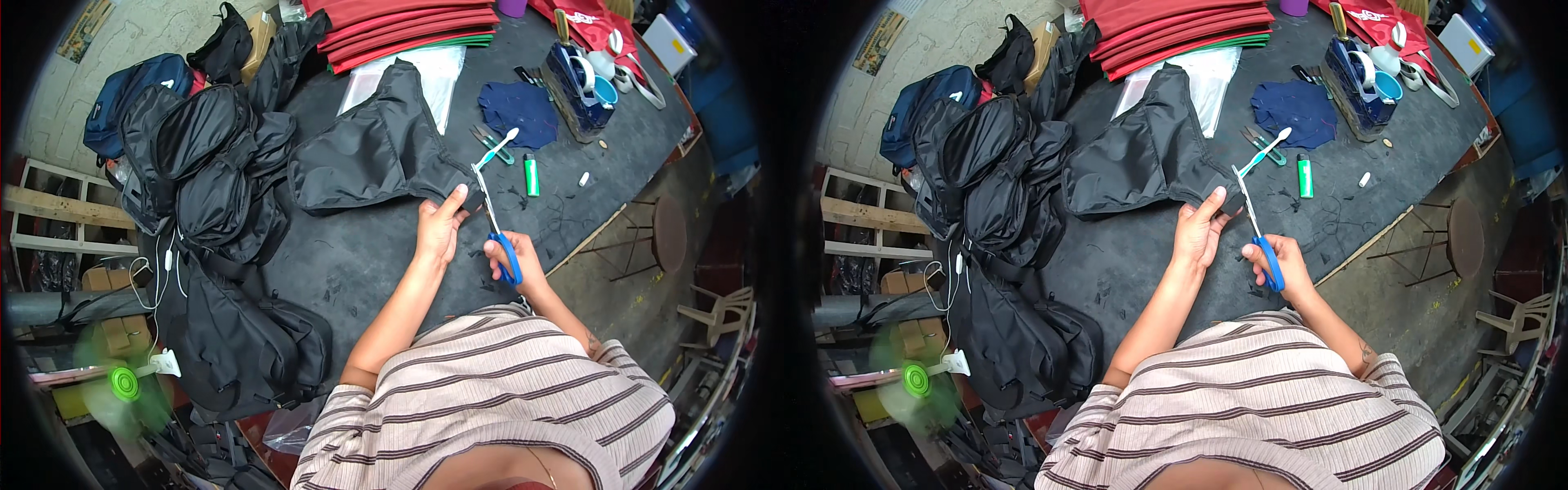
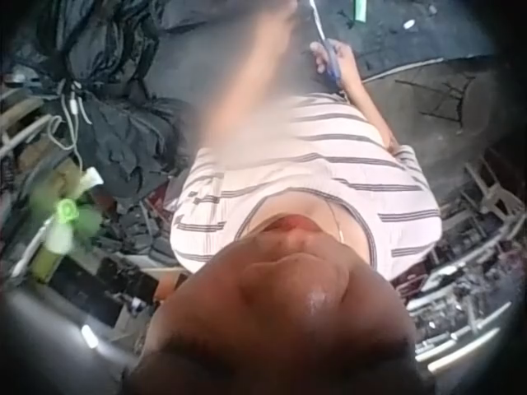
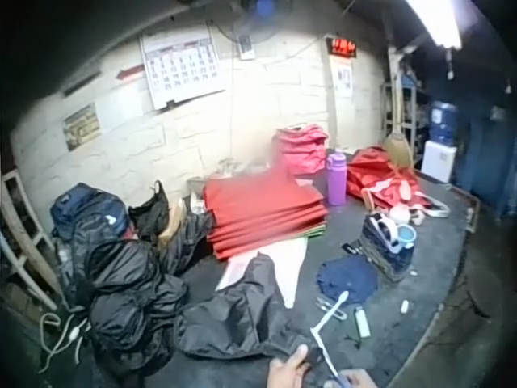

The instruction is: Inspecting a black bag for quality, trimming loose threads with scissors and a small tool.

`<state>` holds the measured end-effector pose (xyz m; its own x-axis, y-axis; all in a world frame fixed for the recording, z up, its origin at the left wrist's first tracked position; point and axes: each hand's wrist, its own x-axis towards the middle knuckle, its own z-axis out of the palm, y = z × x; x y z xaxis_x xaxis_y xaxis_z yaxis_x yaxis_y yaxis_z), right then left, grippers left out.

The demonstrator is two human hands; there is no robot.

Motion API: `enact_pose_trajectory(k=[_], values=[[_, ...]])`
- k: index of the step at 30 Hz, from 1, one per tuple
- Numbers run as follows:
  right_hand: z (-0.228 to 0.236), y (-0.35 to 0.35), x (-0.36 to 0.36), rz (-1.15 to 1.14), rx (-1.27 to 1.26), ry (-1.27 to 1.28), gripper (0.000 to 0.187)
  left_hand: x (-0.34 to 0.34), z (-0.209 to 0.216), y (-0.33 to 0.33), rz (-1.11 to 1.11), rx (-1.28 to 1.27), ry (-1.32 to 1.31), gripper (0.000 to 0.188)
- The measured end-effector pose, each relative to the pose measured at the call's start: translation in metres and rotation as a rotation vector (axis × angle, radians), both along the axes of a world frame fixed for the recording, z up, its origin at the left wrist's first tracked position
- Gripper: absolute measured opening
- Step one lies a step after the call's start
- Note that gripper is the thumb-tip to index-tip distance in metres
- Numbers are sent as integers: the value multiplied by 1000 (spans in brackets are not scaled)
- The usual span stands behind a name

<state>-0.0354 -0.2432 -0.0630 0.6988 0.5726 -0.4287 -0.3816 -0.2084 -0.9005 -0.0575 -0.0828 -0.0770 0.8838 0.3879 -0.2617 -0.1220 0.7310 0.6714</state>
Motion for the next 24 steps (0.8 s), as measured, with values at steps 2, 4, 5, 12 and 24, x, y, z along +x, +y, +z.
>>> enact_pose_trajectory(k=[2,4,5,12,24], values=[[-2,1,0,-78,89,19,32,-2,0,1,7,4,8,14],[0,-3,7,-100,133,24,37,-4,0,3,-39,-160,-7,20],[2,-7,14,-100,156,23,40,-7,-1,4,-35,-163,-4,20],[45,-58,72,628,2,279,50,-41,-17,-1,-34,-441,12,4],[61,-30,107,827,-295,283,47,-46,-16,-3,-6,-275,34,3]])
